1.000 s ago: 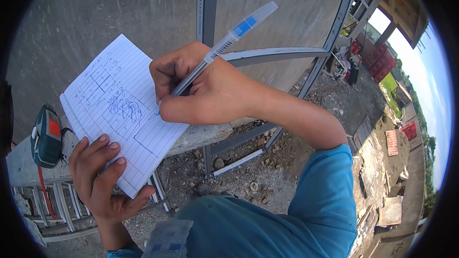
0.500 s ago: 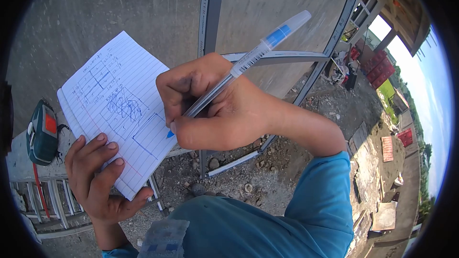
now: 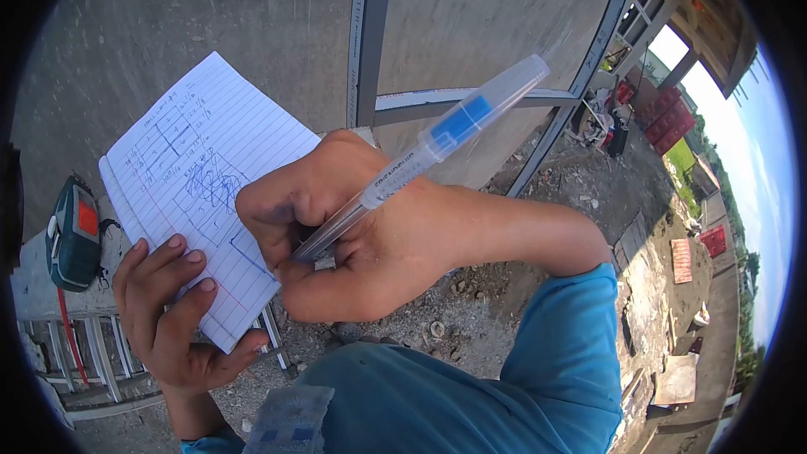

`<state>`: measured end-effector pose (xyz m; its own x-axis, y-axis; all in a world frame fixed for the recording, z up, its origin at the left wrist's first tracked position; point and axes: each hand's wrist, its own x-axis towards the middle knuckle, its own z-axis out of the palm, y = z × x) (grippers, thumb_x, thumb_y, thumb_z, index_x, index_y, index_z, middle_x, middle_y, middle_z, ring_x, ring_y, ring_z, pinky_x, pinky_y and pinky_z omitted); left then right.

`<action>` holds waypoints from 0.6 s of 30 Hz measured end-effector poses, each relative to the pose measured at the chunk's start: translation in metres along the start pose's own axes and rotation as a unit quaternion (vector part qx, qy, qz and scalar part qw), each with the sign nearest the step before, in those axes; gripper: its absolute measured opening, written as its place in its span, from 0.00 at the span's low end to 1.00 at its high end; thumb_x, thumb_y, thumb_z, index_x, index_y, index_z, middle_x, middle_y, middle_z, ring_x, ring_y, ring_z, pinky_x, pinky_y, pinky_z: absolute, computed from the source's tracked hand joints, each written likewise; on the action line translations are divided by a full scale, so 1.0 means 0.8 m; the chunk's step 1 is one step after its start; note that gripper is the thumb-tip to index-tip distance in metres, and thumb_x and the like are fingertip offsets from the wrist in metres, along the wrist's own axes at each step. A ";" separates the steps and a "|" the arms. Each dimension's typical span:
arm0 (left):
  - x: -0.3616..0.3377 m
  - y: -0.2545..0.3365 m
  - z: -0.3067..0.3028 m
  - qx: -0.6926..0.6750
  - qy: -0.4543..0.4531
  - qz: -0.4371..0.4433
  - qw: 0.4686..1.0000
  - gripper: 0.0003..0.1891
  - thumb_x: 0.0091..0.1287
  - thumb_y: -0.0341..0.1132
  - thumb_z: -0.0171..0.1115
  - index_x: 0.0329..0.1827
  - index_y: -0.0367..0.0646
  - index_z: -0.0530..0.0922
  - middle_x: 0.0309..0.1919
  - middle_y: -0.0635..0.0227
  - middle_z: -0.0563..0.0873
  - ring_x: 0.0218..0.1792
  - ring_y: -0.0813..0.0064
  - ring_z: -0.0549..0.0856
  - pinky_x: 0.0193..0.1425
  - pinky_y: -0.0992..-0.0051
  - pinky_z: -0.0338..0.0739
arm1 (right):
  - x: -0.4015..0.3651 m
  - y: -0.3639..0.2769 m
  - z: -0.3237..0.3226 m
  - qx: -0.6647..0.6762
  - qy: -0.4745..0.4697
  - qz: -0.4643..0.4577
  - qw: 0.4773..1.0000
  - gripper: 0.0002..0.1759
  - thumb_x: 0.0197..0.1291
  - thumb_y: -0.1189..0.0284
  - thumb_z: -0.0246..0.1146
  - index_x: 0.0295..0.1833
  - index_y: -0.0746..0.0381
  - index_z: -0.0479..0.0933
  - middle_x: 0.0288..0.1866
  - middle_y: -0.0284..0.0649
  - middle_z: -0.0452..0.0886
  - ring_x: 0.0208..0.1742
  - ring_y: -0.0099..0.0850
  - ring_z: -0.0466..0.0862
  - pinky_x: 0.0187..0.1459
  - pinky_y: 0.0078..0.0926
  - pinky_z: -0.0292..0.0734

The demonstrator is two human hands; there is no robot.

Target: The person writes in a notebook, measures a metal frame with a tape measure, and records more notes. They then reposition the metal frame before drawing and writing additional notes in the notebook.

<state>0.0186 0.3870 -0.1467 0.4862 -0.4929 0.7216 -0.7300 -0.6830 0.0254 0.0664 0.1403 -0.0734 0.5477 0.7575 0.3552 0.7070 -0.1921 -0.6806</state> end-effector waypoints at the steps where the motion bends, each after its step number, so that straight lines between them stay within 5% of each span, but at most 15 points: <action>1: 0.000 0.001 0.000 -0.001 -0.001 -0.001 1.000 0.27 0.56 0.64 0.64 0.42 0.51 0.75 0.43 0.65 0.82 0.53 0.59 0.82 0.65 0.49 0.66 | -0.001 -0.001 -0.001 0.003 -0.001 0.014 1.000 0.04 0.40 0.82 0.61 0.23 0.65 0.72 0.22 0.37 0.80 0.20 0.22 0.81 0.22 0.16 0.69; 6: -0.001 0.003 -0.001 -0.003 -0.010 -0.005 1.000 0.27 0.56 0.64 0.64 0.43 0.51 0.74 0.44 0.65 0.82 0.53 0.59 0.82 0.65 0.49 0.66 | -0.010 0.005 -0.009 0.052 0.031 0.061 0.996 0.08 0.40 0.79 0.62 0.21 0.65 0.68 0.19 0.36 0.74 0.22 0.19 0.72 0.23 0.22 0.64; 10: -0.002 0.003 0.000 0.003 -0.008 0.004 1.000 0.27 0.56 0.64 0.64 0.44 0.52 0.74 0.45 0.65 0.82 0.53 0.60 0.82 0.65 0.49 0.66 | -0.020 0.013 -0.026 0.032 0.061 0.091 0.994 0.04 0.40 0.79 0.60 0.21 0.64 0.71 0.20 0.39 0.77 0.28 0.27 0.81 0.33 0.23 0.75; 18: -0.001 0.006 0.001 0.006 -0.002 0.007 1.000 0.27 0.56 0.64 0.65 0.43 0.52 0.74 0.44 0.66 0.82 0.53 0.61 0.82 0.65 0.50 0.66 | -0.019 0.022 -0.029 0.145 0.138 0.052 0.978 0.08 0.55 0.72 0.61 0.30 0.64 0.73 0.25 0.33 0.76 0.28 0.19 0.76 0.31 0.20 0.69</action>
<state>0.0152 0.3839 -0.1472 0.4773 -0.5044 0.7196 -0.7311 -0.6823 0.0067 0.0806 0.1112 -0.0757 0.7387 0.5379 0.4062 0.5056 -0.0436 -0.8616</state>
